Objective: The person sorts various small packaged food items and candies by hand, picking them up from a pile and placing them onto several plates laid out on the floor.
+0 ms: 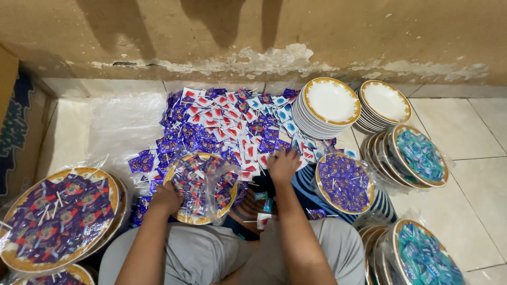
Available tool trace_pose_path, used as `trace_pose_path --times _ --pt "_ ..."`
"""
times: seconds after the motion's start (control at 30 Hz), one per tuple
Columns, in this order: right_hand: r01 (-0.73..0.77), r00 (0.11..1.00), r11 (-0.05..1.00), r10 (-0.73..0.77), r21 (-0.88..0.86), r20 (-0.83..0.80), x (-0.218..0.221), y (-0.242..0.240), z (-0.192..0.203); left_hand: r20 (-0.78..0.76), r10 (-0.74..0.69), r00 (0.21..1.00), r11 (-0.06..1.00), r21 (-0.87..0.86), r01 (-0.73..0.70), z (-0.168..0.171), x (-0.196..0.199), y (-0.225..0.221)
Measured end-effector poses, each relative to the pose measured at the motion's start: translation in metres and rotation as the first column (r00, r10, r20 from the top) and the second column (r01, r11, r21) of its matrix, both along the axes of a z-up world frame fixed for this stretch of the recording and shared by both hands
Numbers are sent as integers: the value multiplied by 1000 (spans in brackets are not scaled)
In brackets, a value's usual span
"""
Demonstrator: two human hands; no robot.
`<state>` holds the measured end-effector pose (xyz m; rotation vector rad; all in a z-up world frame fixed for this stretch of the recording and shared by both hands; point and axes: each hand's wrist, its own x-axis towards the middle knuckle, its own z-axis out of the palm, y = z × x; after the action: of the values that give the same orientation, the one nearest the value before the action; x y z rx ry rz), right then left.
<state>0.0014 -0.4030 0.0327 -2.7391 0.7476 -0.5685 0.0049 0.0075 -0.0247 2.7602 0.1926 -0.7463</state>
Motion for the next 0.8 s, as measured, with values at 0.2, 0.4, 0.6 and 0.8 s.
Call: trace_pose_path --times 0.2,0.4,0.6,0.8 --pt "99 760 957 104 272 -642 -12 -9 14 -16 5 1000 1000 19 -4 -13 5 3" --pt "-129 742 874 398 468 -539 -2 49 32 -17 5 1000 1000 23 -4 -4 3 1" --pt "-36 964 875 158 483 -215 26 0 17 -14 -6 1000 999 36 6 -4 0 3" --pt "-33 999 997 35 75 -20 74 -145 -108 -13 -8 1000 999 37 8 19 -8 -4"
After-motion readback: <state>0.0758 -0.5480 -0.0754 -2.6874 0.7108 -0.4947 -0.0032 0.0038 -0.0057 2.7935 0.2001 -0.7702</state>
